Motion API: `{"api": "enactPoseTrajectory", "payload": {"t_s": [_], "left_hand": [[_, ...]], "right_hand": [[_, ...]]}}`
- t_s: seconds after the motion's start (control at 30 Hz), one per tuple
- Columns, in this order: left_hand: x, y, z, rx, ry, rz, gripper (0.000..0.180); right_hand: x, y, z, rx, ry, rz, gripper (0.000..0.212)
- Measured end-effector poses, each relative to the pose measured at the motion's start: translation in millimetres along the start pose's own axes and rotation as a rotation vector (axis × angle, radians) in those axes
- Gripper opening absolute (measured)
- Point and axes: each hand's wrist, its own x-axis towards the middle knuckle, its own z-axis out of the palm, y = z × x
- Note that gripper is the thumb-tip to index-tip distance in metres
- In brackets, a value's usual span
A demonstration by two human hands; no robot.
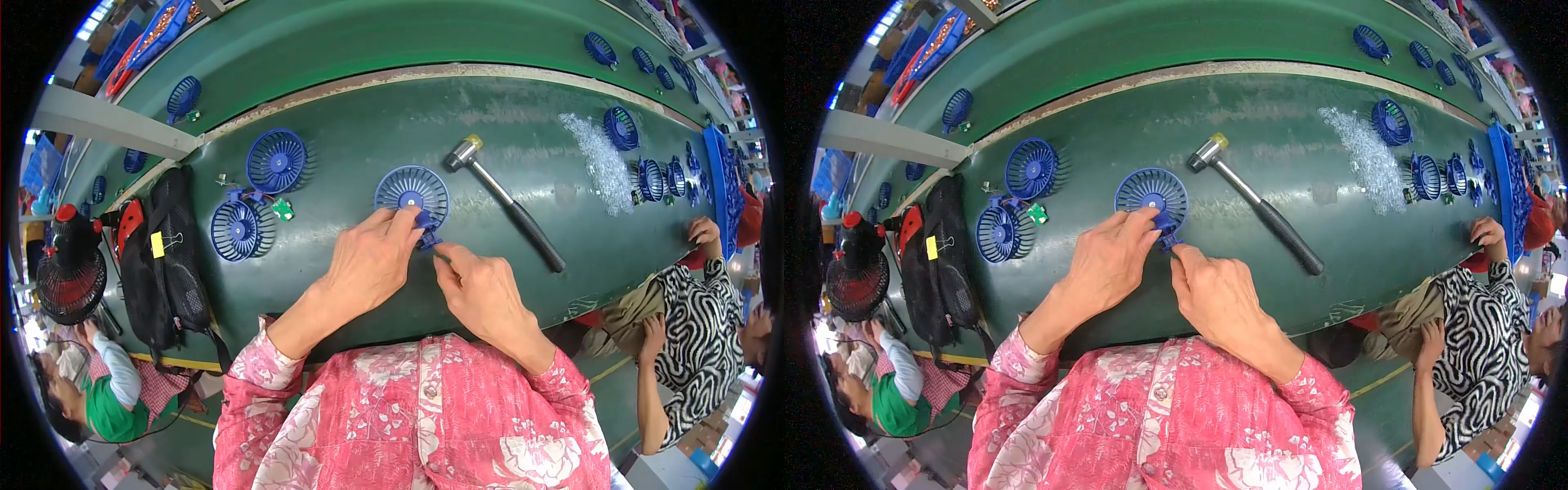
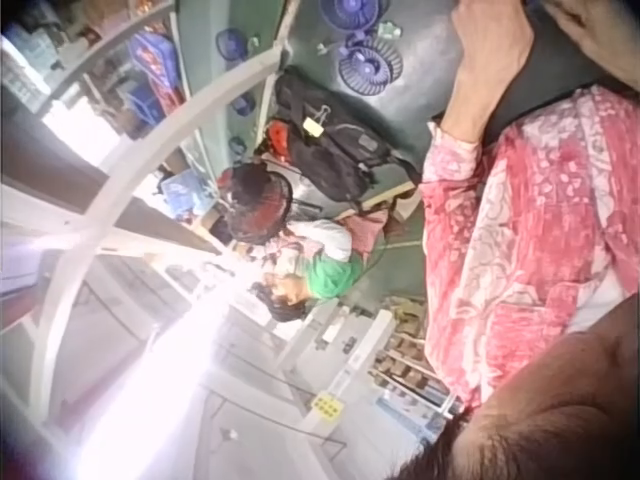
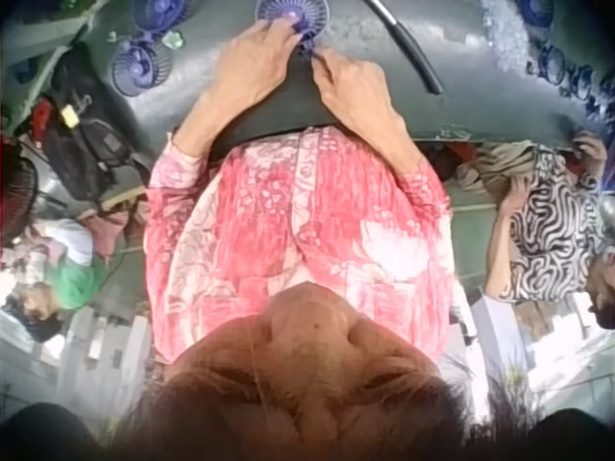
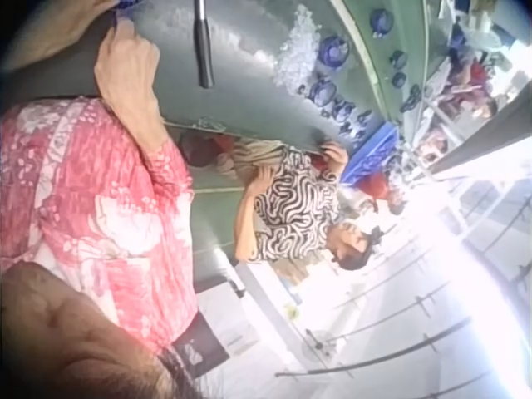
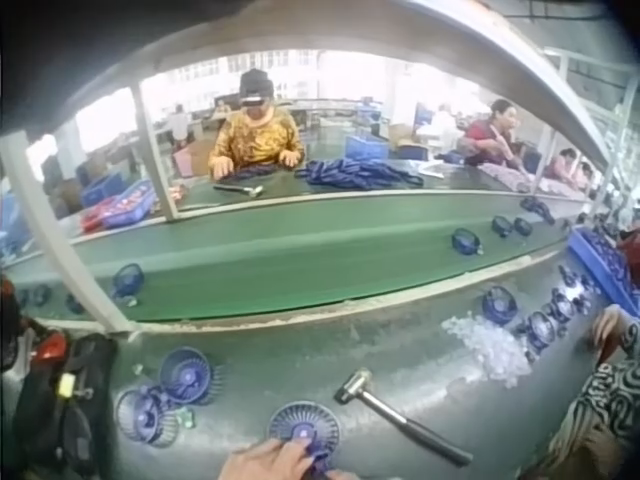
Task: The person assembles portable electric fans by pressing fan housing and motor unit components together with a small hammer on a production line.
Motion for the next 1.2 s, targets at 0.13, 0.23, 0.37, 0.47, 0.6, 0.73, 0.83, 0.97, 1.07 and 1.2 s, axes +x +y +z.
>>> {"api": "enactPoseTrajectory", "payload": {"t_s": [0.13,0.23,0.37,0.47,0.6,0.73,0.83,0.97,1.07,1.2], "left_hand": [[0,-1,-2,-0.035,-0.038,0.044,0.030],[-2,4,-10,-0.018,-0.045,0.093,0.033],[-6,1,-2,0.018,0.002,0.155,0.036],[-7,4,-1,0.071,0.007,0.166,0.038],[-7,6,7,0.120,0.055,0.177,0.043],[-9,3,20,0.172,0.126,0.199,0.042],[-9,1,24,0.184,0.148,0.230,0.037],[-9,0,33,0.151,0.203,0.249,0.038],[-10,-4,40,0.135,0.254,0.274,0.037],[-9,-5,43,0.146,0.319,0.312,0.037]], "right_hand": [[-1,2,-1,0.052,-0.014,0.084,0.015],[-2,8,4,0.114,-0.007,0.106,0.014],[-1,12,7,0.145,-0.008,0.124,0.015],[-1,14,6,0.163,-0.019,0.132,0.015],[-1,16,7,0.202,-0.031,0.155,0.015],[-1,17,7,0.220,-0.044,0.171,0.015],[-2,18,6,0.219,-0.041,0.156,0.015],[-3,21,7,0.225,-0.043,0.156,0.014],[-3,22,7,0.214,-0.046,0.151,0.014],[-4,20,7,0.147,-0.022,0.113,0.012]]}}
